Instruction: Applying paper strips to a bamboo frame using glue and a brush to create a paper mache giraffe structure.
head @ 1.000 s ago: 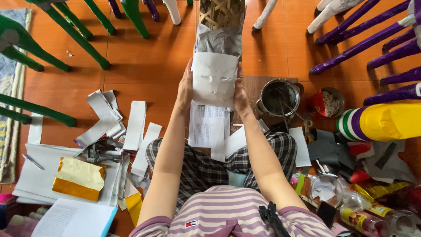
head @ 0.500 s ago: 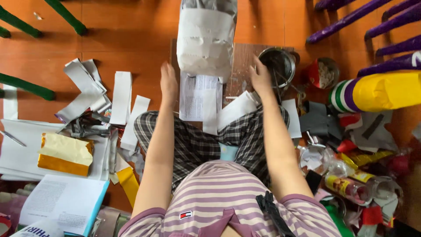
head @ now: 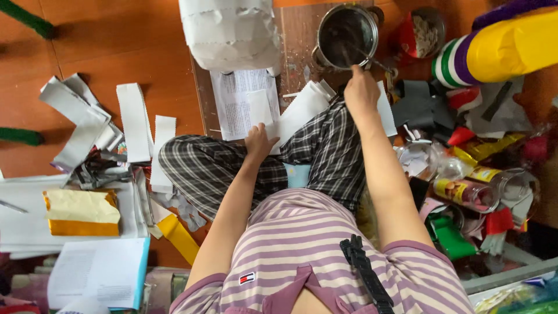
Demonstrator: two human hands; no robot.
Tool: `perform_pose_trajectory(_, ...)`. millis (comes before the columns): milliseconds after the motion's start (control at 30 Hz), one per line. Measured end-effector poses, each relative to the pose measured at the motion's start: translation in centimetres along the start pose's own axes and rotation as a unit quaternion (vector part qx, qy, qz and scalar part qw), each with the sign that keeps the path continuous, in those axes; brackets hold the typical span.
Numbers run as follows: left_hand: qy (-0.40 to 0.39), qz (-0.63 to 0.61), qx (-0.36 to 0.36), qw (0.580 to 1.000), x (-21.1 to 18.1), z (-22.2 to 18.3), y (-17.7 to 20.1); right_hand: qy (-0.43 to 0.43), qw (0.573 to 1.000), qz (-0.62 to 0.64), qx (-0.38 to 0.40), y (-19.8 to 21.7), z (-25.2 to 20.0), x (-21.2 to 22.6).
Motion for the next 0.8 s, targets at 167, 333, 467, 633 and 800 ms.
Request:
perform_pose_trajectory(167, 0.037, 0.043, -0.051, 0.997, -1.6, 0.2, 3.1, -0.067, 0.972, 0.215, 0.063, -2.9, -1.4, 1.9)
perform_pose_trajectory(333, 0.124, 0.045, -0.071, 0.989, 0.5, 1.7, -0.7, -0.129, 0.875, 0.461, 0.067, -5.6, -2.4, -0.2)
perform_pose_trajectory(467, 0.208, -0.135, -0.037, 0.968, 1.2, 2.4, 0.2, -0.157, 0.740, 0.652, 0.052, -5.8, -2.4, -0.6)
perform_pose_trajectory(633, 0.249, -0.362, -0.112, 0.891, 2.3, 2.2, 1.4, -0.148, 0.753, 0.638, 0.060, -6.3, -2.2, -1.2)
perform_pose_trajectory(800, 0.300, -0.587, -0.124, 0.742, 5.4, 2.9, 0.1, -0.158, 0.716, 0.675, 0.084, -7.0, -2.0, -1.5)
Point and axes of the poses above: each hand's wrist, its own z-axis towards the middle knuckle, its own y-axis out of the back of the hand, x = y × z, the point moved 1 cm from there along z, towards the middle knuckle, and after that the axes turned 6 degrees about -z, right-handed, at the moved point
